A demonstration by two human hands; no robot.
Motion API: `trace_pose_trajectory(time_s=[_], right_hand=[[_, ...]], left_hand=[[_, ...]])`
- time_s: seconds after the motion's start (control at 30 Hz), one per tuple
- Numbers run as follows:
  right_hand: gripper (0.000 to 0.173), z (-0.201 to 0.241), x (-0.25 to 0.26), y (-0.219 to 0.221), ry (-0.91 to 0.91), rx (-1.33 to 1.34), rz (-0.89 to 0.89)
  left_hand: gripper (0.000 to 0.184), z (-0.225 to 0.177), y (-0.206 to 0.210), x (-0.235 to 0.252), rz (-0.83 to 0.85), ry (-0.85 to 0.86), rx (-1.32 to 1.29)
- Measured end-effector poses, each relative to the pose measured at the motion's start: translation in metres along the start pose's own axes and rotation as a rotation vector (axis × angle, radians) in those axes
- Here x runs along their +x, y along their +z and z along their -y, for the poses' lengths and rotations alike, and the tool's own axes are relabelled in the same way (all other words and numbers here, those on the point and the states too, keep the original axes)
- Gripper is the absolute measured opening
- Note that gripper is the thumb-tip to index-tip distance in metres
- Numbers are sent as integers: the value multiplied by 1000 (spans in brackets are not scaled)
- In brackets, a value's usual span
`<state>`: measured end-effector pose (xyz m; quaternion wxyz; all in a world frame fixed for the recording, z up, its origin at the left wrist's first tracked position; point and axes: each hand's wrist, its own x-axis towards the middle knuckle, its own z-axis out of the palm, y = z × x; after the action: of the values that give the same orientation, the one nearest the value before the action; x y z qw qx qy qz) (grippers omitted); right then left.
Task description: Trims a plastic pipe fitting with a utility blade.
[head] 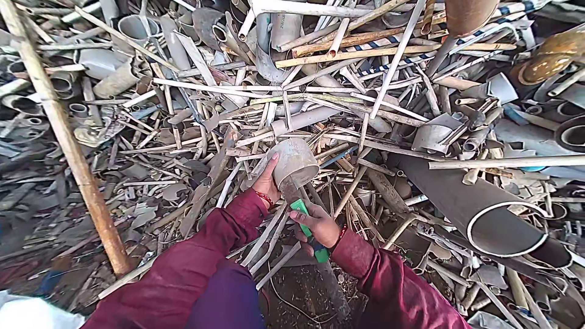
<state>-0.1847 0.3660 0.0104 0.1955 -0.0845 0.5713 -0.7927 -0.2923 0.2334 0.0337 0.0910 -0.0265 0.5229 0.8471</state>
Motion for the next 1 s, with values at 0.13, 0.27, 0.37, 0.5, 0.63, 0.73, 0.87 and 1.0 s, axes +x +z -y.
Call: trace_pose_trajectory(time_s=[0.13,0.27,0.37,0.5,0.63,0.73,0.87,1.0], right_hand=[[41,16,3,6,235,-933,-171],[60,17,17,6,623,-1366,-302],[48,16,10,12,402,-1173,-176],[46,4,9,17,341,-1149,-83],[55,19,13,22,613,-1379,-316],[51,23,11,23,547,-1282,-302],[40,11,5,18,251,-970,-116],[59,40,-3,8,665,-1377,-374]], left_hand=[[46,-9,2,-2,-104,-38,61],[63,-7,-6,7,-268,-173,215],[56,-2,-6,9,-217,-159,288],[51,7,-11,10,-176,-146,156],[50,4,-16,12,-69,-49,47],[41,5,-16,11,-1,17,0],[39,10,-17,11,-12,48,42],[45,11,-12,12,-92,27,101]])
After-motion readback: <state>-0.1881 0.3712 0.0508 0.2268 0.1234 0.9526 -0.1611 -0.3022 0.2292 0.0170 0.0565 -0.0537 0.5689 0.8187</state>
